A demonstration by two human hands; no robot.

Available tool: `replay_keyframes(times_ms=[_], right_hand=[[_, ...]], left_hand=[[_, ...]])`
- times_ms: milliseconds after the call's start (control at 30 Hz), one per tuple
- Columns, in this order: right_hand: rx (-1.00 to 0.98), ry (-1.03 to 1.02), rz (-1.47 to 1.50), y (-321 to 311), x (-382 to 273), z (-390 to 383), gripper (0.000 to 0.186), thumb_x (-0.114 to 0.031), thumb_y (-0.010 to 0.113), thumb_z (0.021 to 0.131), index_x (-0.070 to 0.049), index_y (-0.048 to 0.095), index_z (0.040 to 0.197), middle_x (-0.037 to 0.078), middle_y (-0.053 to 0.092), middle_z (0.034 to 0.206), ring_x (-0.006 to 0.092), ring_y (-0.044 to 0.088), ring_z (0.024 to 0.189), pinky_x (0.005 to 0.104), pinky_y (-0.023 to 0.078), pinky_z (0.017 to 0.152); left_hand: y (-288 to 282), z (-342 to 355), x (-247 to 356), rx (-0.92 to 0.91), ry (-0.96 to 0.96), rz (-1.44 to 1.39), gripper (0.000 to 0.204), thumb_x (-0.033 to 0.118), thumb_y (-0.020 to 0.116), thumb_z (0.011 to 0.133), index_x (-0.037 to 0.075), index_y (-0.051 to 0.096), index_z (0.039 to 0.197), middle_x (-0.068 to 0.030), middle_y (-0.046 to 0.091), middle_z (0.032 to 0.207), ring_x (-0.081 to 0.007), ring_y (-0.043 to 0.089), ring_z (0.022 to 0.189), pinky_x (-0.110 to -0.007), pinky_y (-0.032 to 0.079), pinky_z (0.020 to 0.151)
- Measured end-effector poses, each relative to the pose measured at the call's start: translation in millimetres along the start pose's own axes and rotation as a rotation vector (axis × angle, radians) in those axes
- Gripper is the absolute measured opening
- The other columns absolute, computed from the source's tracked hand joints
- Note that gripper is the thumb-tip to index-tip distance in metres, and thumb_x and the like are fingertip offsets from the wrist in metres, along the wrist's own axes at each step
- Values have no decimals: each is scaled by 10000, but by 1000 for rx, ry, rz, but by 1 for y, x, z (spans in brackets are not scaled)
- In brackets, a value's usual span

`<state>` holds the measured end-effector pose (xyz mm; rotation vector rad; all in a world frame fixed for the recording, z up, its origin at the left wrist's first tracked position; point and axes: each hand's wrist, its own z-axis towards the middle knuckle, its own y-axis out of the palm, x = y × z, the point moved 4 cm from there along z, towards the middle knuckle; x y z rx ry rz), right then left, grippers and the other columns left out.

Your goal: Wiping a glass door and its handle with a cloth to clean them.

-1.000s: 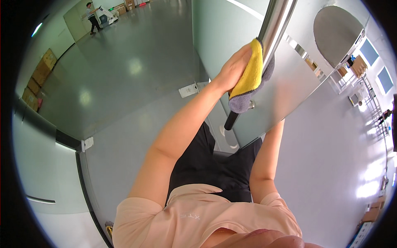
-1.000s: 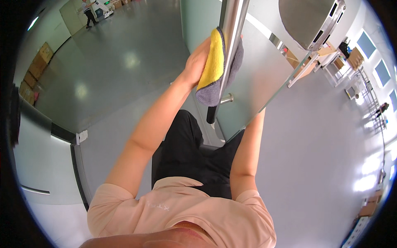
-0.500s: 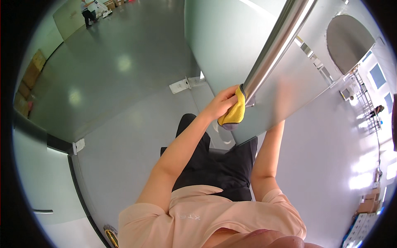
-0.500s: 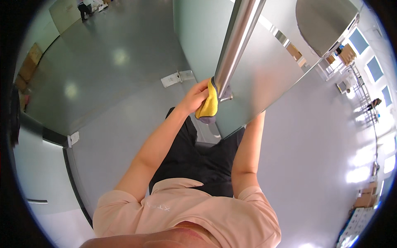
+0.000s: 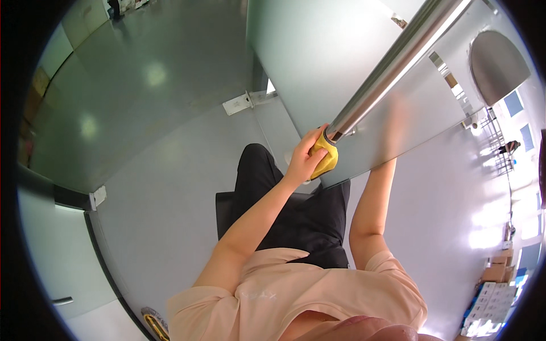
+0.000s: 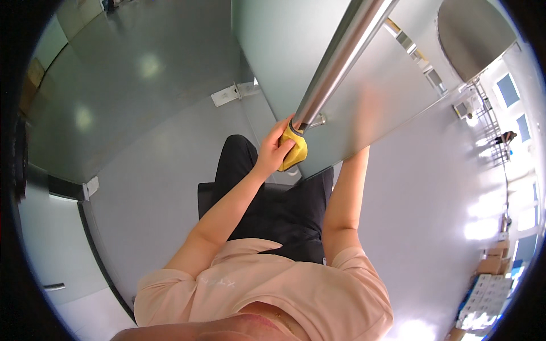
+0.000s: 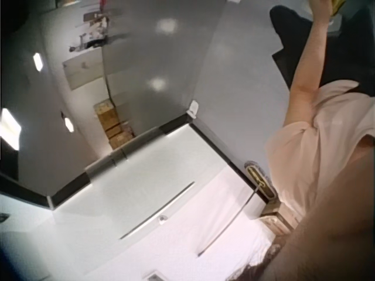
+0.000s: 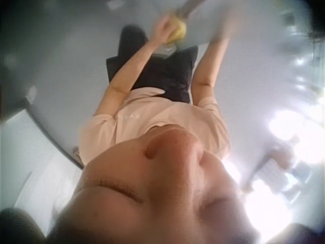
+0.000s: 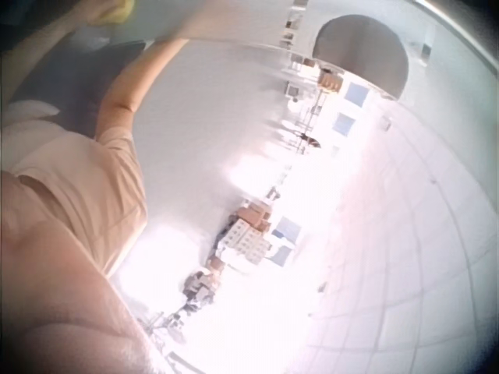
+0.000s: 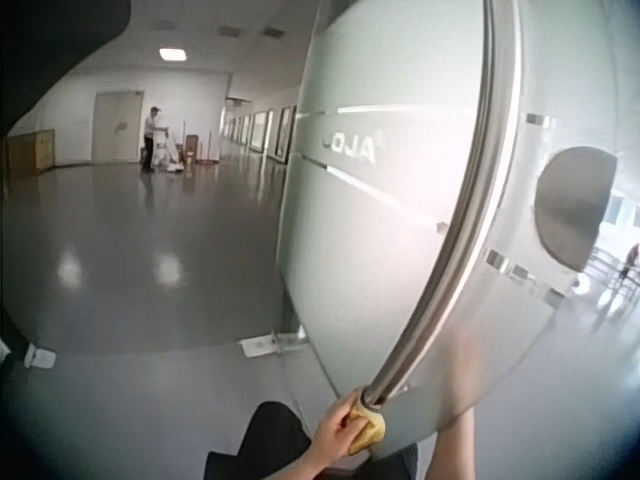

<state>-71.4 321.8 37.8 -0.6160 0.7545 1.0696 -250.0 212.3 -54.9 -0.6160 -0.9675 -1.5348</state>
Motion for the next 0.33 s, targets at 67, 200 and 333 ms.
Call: replay_keyframes(times_ms=[67,200,333], right_hand=[[-9,-4,-2,-3,8,3,337,-267,455,938,-35,527,1171,107,525,1124,216,490,1041,361,379,914],[-104,27,-8,-8,12,2,432,-337,457,927,-47,488,1246,92,494,1230,197,449,1147,345,336,978],[-175,-55,-21,3,-11,-2,434,-331,462,925,-62,478,1264,87,485,1248,185,439,1161,336,334,981]], left_hand=[[-1,-8,-8,41,-9,73,485,9,509,811,0,424,1288,-104,500,1151,-209,473,1094,-290,326,963],[2,-10,-9,16,-72,120,482,0,508,806,-9,423,1280,-108,492,1163,-212,472,1101,-294,325,968],[-3,-6,-10,20,-84,205,454,-43,475,841,-34,385,1286,-74,469,1180,-143,464,1104,-275,326,977]])
